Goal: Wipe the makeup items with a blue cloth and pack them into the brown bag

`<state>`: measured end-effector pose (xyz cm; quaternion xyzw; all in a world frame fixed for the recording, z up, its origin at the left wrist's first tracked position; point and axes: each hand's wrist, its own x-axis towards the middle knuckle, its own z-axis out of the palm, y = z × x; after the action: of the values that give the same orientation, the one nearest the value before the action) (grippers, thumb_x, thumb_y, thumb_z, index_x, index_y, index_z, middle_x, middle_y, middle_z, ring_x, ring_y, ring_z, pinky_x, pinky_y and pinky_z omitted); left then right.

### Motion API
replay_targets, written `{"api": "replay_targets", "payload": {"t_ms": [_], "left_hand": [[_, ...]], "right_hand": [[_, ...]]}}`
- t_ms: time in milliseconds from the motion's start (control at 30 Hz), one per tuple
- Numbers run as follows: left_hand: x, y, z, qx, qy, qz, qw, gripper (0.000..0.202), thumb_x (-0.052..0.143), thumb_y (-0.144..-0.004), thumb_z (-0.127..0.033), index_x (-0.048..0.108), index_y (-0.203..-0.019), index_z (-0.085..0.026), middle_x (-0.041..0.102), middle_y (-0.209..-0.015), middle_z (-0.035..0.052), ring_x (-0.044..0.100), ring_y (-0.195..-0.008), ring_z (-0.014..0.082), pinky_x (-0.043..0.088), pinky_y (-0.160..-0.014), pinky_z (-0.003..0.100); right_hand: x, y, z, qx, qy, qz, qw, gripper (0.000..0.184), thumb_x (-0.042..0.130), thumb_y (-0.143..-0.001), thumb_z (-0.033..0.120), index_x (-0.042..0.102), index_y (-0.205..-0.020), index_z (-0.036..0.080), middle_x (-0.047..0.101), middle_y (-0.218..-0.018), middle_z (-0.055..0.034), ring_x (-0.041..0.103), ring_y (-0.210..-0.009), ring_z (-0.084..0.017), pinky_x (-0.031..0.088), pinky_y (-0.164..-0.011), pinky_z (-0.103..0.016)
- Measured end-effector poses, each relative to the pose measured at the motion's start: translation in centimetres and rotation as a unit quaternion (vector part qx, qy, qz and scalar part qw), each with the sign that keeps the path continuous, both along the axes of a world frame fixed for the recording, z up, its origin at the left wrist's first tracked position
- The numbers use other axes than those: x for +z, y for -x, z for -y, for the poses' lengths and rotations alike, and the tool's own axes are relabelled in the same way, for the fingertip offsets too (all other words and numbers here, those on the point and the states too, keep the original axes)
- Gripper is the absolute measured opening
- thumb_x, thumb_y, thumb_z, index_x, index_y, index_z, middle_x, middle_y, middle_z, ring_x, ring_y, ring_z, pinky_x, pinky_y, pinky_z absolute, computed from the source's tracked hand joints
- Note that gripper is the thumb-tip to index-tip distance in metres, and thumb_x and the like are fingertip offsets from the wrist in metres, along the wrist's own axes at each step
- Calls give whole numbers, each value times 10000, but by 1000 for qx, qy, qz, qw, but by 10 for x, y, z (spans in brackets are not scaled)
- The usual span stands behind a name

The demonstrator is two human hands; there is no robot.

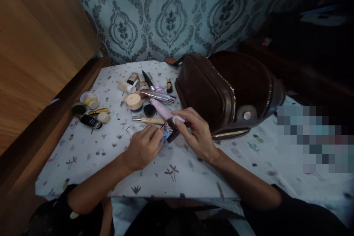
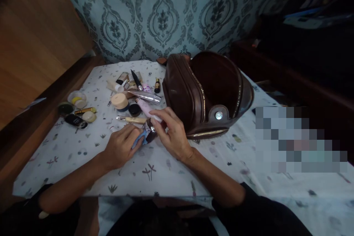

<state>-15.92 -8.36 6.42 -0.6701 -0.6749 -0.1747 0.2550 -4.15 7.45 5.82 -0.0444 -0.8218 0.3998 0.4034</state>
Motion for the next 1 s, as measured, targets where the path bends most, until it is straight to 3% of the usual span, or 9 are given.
{"api": "replay_targets", "payload": {"t_ms": [133,233,367,467,600,833,1000], "left_hand": [[-3,2,8,12,23,4,1000,201,451,-989,-188,574,-832,-167,633,-731,40,603,-709,192,499,-593,300],[-3,4,12,10,36,68,997,200,443,-1008,-230,578,-875,-171,650,-769,43,616,-743,194,517,-636,306],[8,2,5,-7,-14,206,979,146,452,-1016,-238,578,-986,-171,663,-873,51,629,-809,183,527,-724,307],[18,-3,-5,-27,-27,252,967,143,461,-1013,-228,581,-1069,-172,668,-953,65,629,-888,193,524,-796,321],[18,-6,-10,-31,5,255,966,162,452,-1012,-217,598,-1041,-154,663,-953,84,626,-897,212,529,-798,342],[1,1,9,-6,49,214,976,204,431,-1019,-245,611,-1075,-168,685,-976,88,642,-932,232,557,-807,381],[9,8,14,2,92,196,976,225,421,-1015,-238,637,-1005,-174,678,-922,72,639,-894,226,553,-774,369]], "right_hand": [[-2,-6,4,-25,-10,-8,1000,199,603,-951,228,671,-1137,209,612,-874,-44,567,-708,-152,488,-602,-276],[-1,-9,7,-40,-16,-18,999,203,619,-941,223,673,-1137,209,615,-845,-31,548,-671,-141,488,-607,-275],[-1,-12,9,-34,-28,-17,999,205,597,-954,233,678,-1142,216,663,-882,-44,589,-712,-156,510,-638,-289],[0,-16,9,-21,-41,-26,999,209,606,-949,214,676,-1146,220,691,-947,-55,615,-761,-162,518,-654,-288],[-2,-21,9,-16,-40,-34,998,214,616,-940,177,667,-1144,219,699,-975,-50,604,-740,-143,510,-634,-268],[-7,-30,7,-10,12,-7,1000,225,595,-955,213,671,-1166,223,699,-1017,-60,637,-780,-151,525,-661,-273],[-6,-36,8,20,39,-7,999,243,580,-964,228,672,-1190,236,705,-1100,-85,675,-932,-191,561,-749,-307]]}}
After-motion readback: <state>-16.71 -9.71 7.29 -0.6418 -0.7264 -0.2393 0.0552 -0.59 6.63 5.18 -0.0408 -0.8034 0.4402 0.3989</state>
